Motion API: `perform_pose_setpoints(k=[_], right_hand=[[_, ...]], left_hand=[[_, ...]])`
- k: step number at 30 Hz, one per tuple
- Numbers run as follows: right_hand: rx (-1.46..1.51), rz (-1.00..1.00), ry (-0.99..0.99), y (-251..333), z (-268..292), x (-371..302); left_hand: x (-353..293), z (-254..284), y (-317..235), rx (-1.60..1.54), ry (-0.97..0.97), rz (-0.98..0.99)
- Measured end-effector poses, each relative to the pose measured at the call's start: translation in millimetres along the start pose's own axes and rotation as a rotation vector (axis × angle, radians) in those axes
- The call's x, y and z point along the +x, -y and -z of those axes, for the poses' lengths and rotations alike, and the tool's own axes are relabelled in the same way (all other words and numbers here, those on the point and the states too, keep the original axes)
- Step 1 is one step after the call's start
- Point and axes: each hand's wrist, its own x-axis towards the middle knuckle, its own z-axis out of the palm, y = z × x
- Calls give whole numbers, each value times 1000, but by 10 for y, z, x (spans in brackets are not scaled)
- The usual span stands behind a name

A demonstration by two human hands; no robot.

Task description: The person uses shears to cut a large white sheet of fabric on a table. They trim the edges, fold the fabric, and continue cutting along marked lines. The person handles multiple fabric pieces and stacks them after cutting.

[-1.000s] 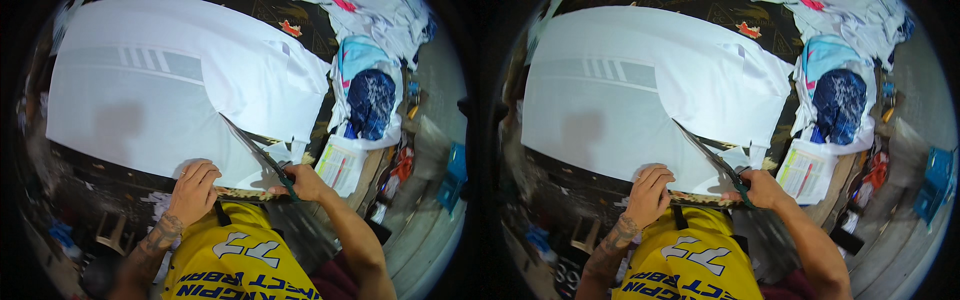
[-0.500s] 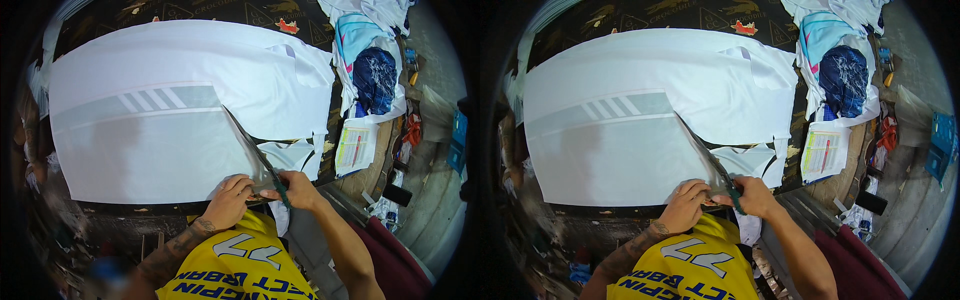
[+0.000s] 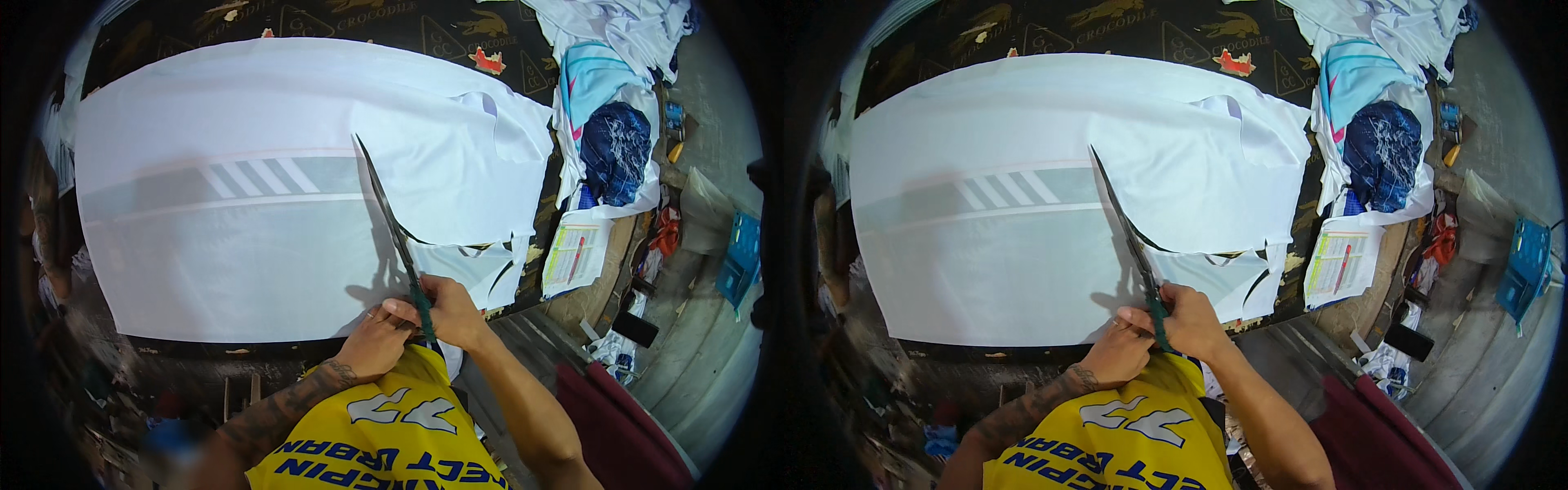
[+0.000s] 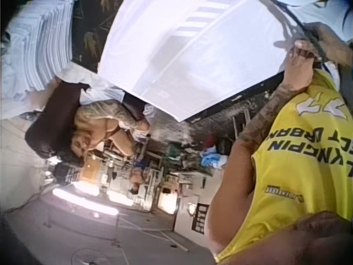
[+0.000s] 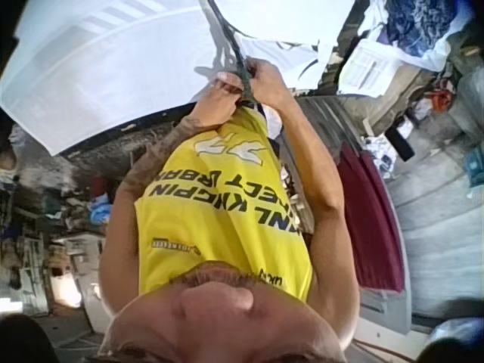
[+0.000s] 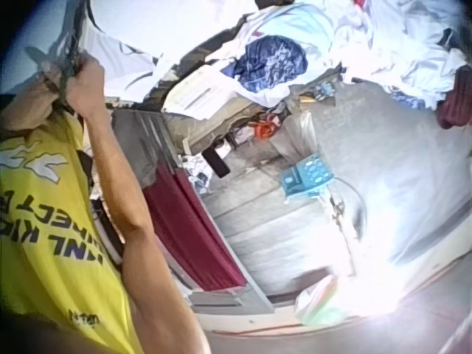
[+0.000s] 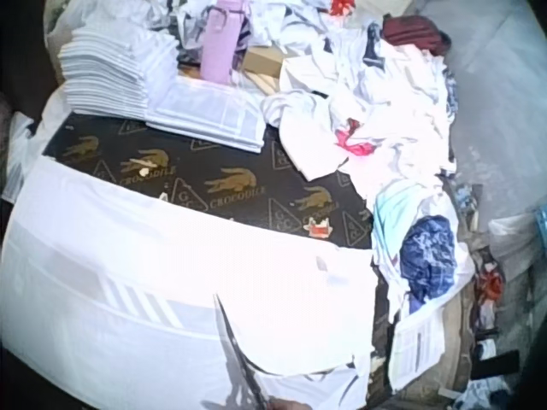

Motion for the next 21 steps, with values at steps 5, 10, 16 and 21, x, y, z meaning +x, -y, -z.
perform_pose_setpoints(k=[5,10,16,21], right_hand=[[144,0,130,75,206,-26],[-422,-21,363,396,1434,-70],[-1078,439,408,1247,2027,978],[-1125,546,541,1700,1929,1279]], left_hand=[[149,226,-144,-9,-38,113],[541,846,62,365,-689,190],[689,1008,307,781,-737,131],[670,926,299,790,-664,228]])
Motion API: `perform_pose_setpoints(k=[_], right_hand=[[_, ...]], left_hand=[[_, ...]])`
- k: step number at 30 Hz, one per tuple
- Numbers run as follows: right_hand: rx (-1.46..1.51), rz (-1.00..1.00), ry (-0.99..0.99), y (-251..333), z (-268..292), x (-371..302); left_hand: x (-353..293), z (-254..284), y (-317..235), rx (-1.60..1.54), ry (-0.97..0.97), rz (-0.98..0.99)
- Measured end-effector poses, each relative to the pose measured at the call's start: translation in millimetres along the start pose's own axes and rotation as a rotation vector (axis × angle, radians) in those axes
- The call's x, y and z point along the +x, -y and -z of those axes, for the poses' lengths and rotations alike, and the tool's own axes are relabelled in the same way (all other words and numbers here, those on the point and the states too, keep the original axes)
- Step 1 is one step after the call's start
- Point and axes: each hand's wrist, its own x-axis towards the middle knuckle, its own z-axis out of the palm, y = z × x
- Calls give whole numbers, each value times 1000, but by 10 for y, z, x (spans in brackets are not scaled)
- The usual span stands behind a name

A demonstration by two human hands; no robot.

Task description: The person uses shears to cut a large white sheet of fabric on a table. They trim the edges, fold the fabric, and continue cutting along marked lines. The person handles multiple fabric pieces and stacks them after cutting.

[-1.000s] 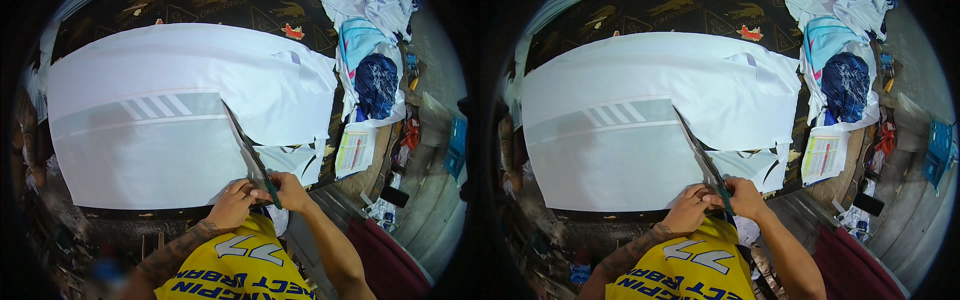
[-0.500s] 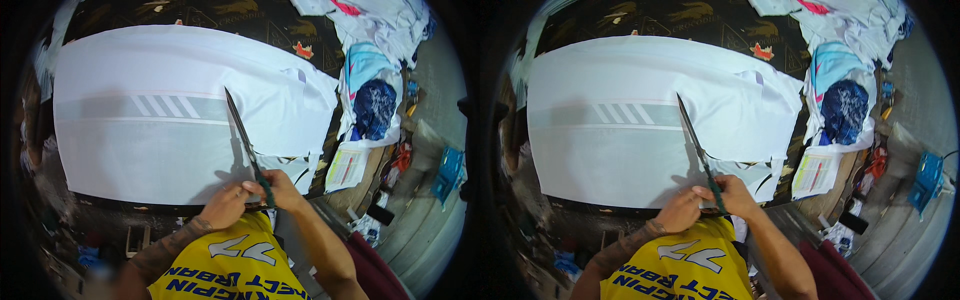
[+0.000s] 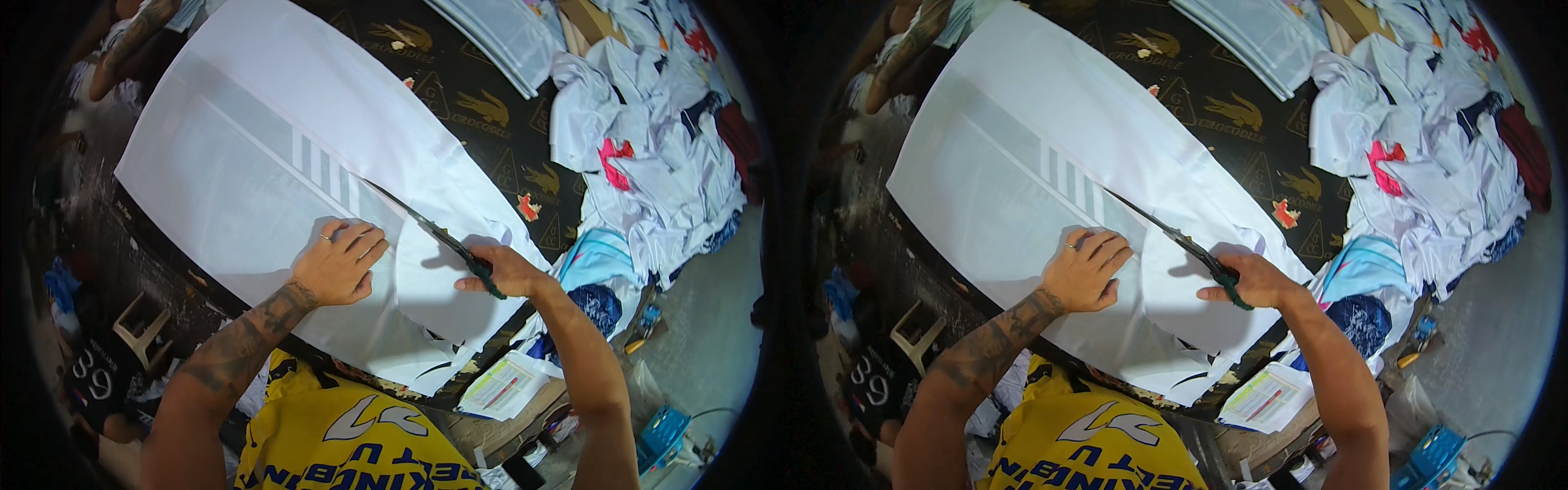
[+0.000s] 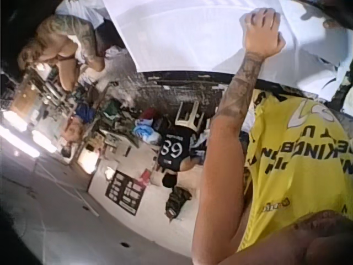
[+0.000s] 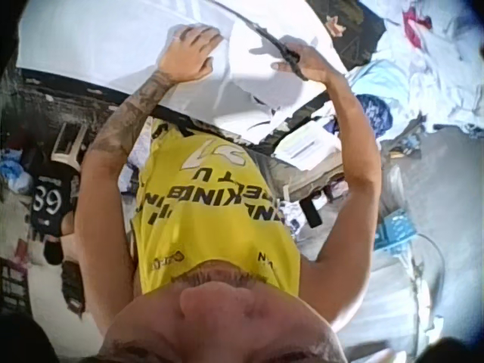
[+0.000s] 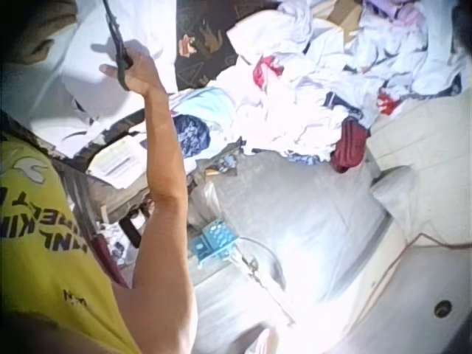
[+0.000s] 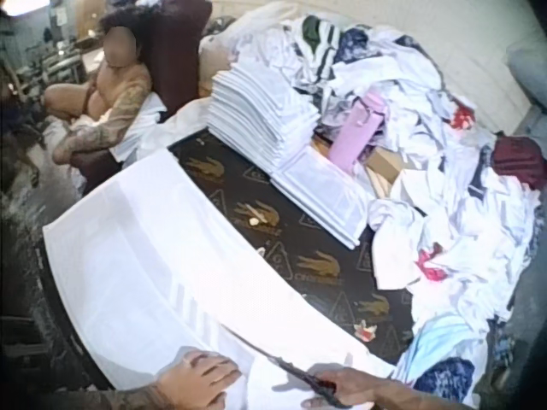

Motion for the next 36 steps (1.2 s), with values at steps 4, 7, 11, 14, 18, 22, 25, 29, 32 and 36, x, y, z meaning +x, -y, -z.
perform_pose_setpoints(k=[4,7,11,14,18,22,25,29,32,36], right_hand=[[-68,-212,62,156,-1,33],[55,-180,-31,296,-11,111],[-17,-177,12,532,46,292],[-38,-187,-28,741,81,389],[15,-157,-54,981,171,636],[-25,-330,50,1178,212,771],[70,-215,-67,1324,240,893],[23,-245,-25,1521,305,990],[27,-189,-82,1653,342,1117],[-22,-162,-56,1800,406,1378]], left_hand=[[20,-4,9,-24,-17,13],[29,-6,14,-58,-67,-3],[13,-10,23,-37,-85,-14],[1,-16,35,-79,-87,-17],[-1,-54,70,-117,-74,-33],[-21,-80,84,-109,-29,-37],[-32,-90,97,-161,-57,-40],[-39,-80,103,-143,-96,-37],[-33,-76,111,-226,-96,-29],[-41,-61,113,-248,-147,-13]])
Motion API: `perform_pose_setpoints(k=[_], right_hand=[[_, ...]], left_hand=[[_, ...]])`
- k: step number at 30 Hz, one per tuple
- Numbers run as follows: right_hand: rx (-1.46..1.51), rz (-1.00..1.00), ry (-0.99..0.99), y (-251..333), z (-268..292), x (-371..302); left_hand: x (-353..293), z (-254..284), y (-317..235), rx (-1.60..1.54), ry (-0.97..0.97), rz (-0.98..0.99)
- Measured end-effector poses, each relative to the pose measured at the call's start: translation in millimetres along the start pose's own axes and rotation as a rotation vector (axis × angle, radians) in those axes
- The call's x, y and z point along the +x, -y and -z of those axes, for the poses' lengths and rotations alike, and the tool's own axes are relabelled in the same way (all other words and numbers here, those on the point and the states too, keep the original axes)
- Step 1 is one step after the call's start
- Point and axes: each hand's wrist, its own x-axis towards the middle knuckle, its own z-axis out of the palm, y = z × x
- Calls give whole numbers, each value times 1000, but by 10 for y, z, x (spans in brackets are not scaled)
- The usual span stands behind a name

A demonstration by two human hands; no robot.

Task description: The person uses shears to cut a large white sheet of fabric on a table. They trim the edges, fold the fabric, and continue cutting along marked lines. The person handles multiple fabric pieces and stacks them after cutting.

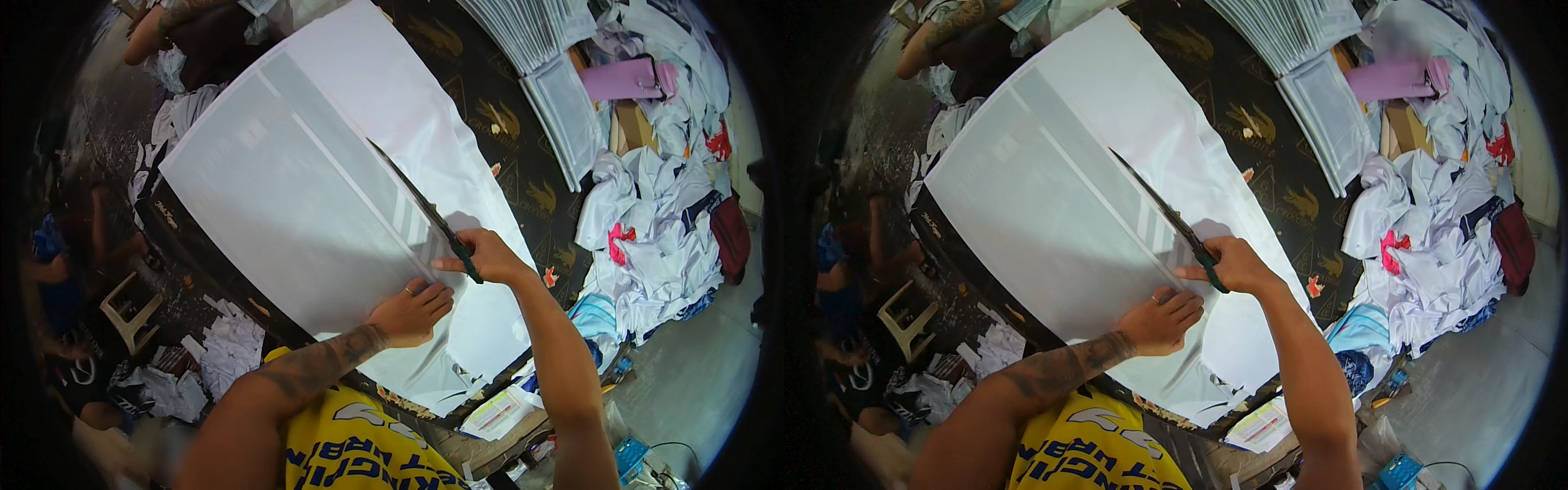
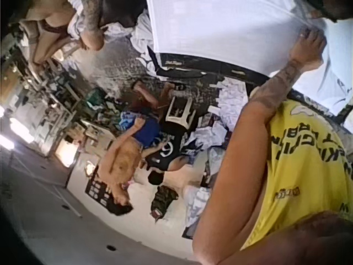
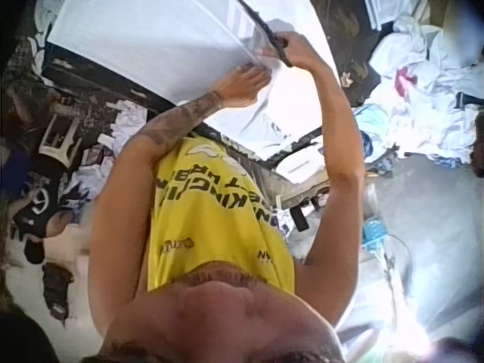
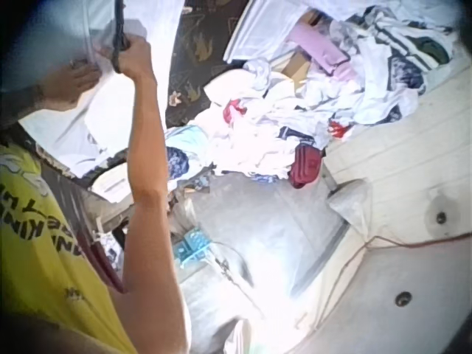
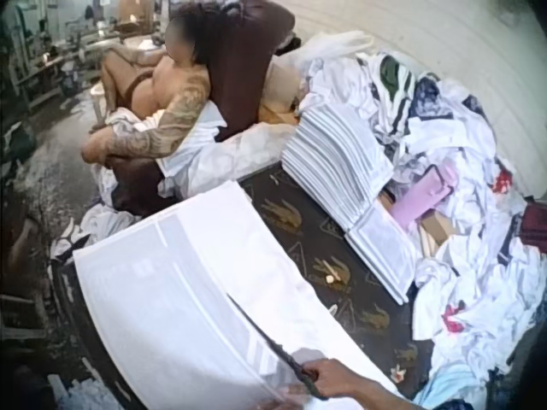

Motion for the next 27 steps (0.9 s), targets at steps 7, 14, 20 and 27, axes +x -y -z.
perform_pose_setpoints(k=[7,14,20,27], right_hand=[[144,28,2,371,130,267],[25,39,27,860,271,525],[-60,-77,74,1135,369,759],[-37,-41,48,1516,504,988]], left_hand=[[-2,50,38,-117,-7,35],[60,221,95,-294,74,110],[10,183,146,-330,146,69],[-6,100,129,-375,111,66]])
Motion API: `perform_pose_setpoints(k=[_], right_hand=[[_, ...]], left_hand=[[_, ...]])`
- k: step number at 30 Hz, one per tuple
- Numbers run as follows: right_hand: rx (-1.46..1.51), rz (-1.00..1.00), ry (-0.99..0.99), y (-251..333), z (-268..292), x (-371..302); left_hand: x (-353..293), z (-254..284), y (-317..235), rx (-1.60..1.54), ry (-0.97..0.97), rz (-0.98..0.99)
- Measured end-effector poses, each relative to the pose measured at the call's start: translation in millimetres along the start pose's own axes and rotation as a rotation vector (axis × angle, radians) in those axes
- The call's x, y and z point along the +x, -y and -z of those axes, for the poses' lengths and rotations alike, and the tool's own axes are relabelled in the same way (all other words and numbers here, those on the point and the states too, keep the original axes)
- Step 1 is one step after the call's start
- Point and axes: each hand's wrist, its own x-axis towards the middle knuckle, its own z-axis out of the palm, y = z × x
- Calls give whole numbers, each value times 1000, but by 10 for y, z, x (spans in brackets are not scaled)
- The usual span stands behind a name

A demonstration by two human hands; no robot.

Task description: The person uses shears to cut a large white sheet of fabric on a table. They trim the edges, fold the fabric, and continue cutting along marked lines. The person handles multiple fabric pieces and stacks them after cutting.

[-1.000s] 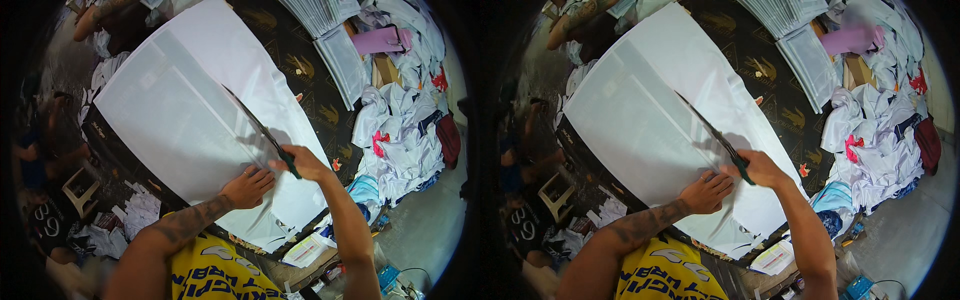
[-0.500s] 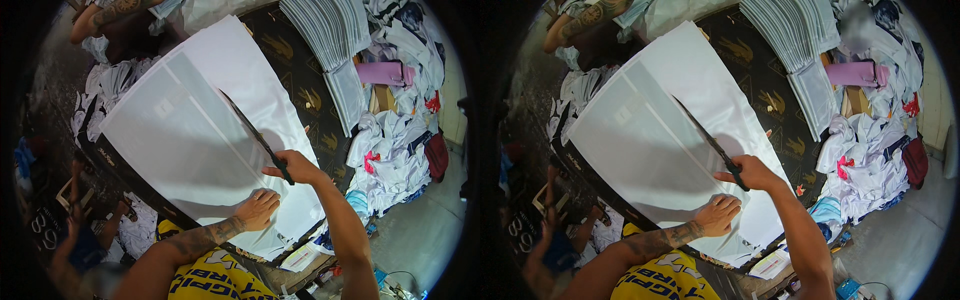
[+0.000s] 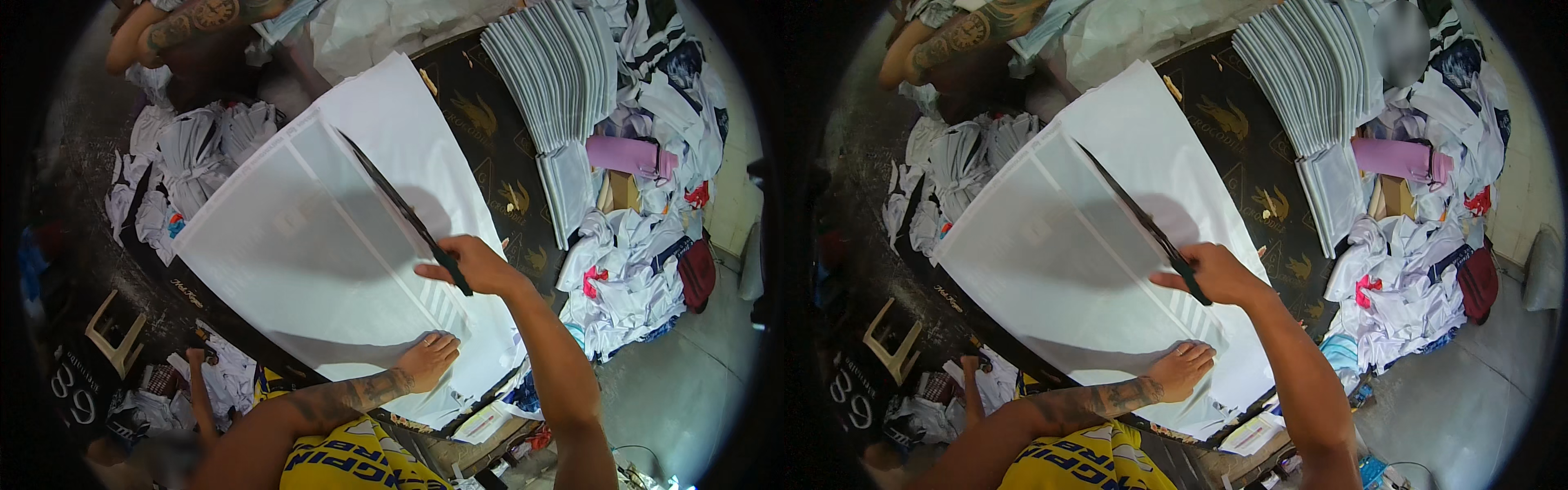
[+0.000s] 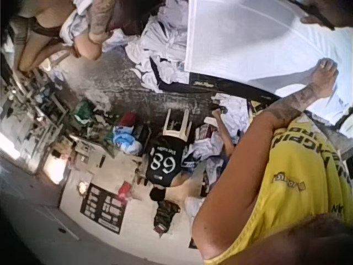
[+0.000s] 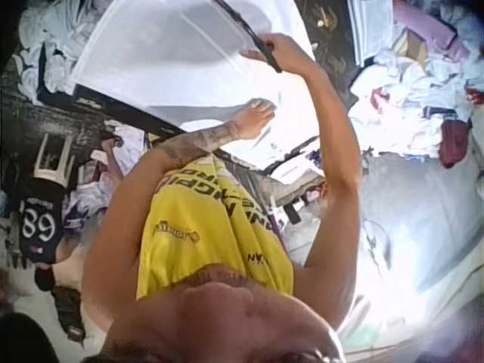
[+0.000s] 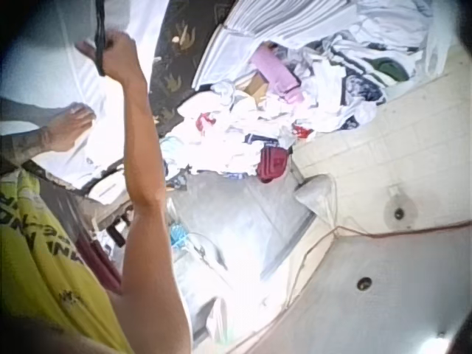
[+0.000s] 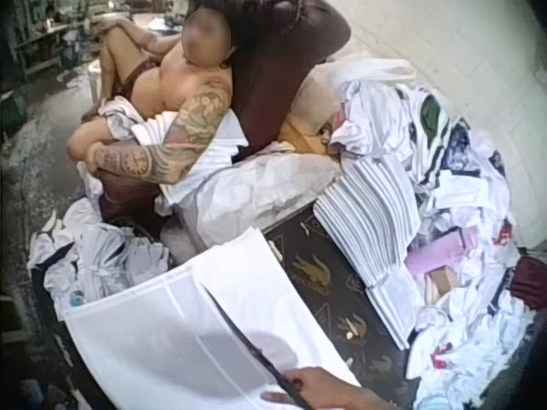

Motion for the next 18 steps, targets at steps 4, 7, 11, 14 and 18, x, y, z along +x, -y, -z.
perform_pose_setpoints(k=[4,7,11,14,18], right_hand=[[7,5,-8,168,45,121],[-3,32,-32,371,59,231],[-50,81,-127,637,100,274],[25,138,-298,458,-51,-78],[248,15,-643,-440,-1097,-1130]], left_hand=[[3,41,34,50,25,-21],[27,-57,24,31,3,-18],[21,31,-2,-123,23,8],[-33,774,193,-457,-140,136],[29,2322,990,287,-533,384]])
